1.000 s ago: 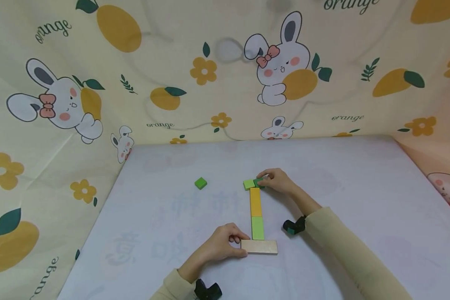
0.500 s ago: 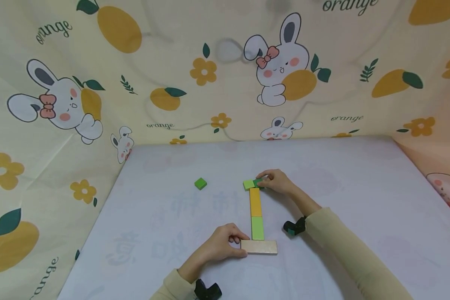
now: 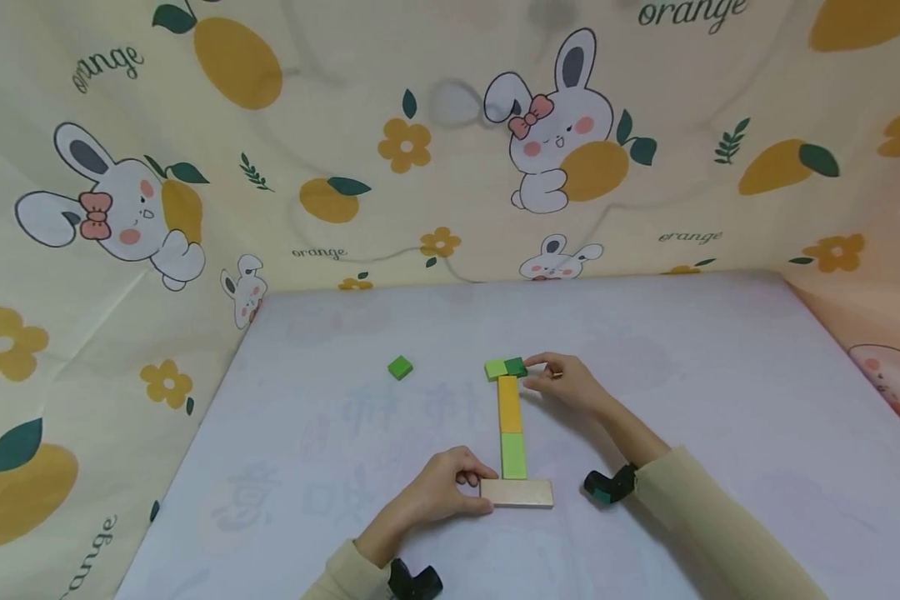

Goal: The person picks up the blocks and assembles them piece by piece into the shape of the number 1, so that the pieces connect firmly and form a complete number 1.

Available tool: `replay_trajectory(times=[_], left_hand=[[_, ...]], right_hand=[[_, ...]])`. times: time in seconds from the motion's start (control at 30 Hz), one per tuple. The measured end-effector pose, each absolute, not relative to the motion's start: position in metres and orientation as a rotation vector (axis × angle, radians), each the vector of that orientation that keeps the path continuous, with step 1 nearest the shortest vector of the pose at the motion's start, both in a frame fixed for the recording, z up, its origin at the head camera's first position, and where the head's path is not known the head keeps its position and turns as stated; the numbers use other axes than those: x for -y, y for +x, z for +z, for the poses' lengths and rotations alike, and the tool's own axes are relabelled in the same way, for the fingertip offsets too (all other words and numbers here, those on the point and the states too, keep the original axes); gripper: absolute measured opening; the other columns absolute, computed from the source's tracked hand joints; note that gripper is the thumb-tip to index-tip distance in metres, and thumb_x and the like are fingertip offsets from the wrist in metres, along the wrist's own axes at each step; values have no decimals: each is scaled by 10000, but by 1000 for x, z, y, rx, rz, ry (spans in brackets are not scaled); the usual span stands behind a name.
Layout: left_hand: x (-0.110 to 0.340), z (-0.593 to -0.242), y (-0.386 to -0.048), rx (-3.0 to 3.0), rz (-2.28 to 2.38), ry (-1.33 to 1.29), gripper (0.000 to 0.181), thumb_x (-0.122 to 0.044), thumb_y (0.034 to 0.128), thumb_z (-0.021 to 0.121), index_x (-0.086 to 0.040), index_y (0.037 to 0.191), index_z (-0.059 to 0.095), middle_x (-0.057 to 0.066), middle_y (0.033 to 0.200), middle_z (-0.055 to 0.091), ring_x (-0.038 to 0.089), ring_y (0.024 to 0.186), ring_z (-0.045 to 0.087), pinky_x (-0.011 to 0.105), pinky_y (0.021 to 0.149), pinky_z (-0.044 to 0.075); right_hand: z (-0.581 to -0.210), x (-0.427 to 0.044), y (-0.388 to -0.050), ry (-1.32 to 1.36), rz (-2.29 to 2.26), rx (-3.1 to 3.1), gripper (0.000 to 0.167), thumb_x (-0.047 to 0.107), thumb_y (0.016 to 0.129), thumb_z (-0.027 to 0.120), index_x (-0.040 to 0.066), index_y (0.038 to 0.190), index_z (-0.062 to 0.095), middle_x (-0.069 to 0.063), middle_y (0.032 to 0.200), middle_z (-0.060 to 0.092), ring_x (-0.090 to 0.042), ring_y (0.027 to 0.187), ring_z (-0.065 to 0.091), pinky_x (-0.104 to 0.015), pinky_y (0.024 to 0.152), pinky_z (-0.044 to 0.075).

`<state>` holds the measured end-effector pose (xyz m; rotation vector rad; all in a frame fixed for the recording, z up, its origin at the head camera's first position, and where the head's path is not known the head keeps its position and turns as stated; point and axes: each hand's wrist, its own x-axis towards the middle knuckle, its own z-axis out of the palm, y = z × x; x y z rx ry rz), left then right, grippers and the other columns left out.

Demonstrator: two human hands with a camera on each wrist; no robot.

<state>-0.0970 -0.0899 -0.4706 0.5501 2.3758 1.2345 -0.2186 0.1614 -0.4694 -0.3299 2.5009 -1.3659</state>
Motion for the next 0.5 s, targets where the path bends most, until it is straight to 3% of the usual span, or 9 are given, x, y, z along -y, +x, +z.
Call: replay_trajectory(times=[0.5], left_hand=[[97, -470, -98, -2373, 1246, 570, 332, -214, 800, 778, -85, 1098, 710, 21, 966, 630, 33, 835, 497, 157, 765, 431]], right_hand=[[-471, -166, -140, -555, -1464, -2277, 412, 98, 854, 690, -73, 1209, 570, 28, 681, 452, 8, 572, 402, -164, 538, 352]])
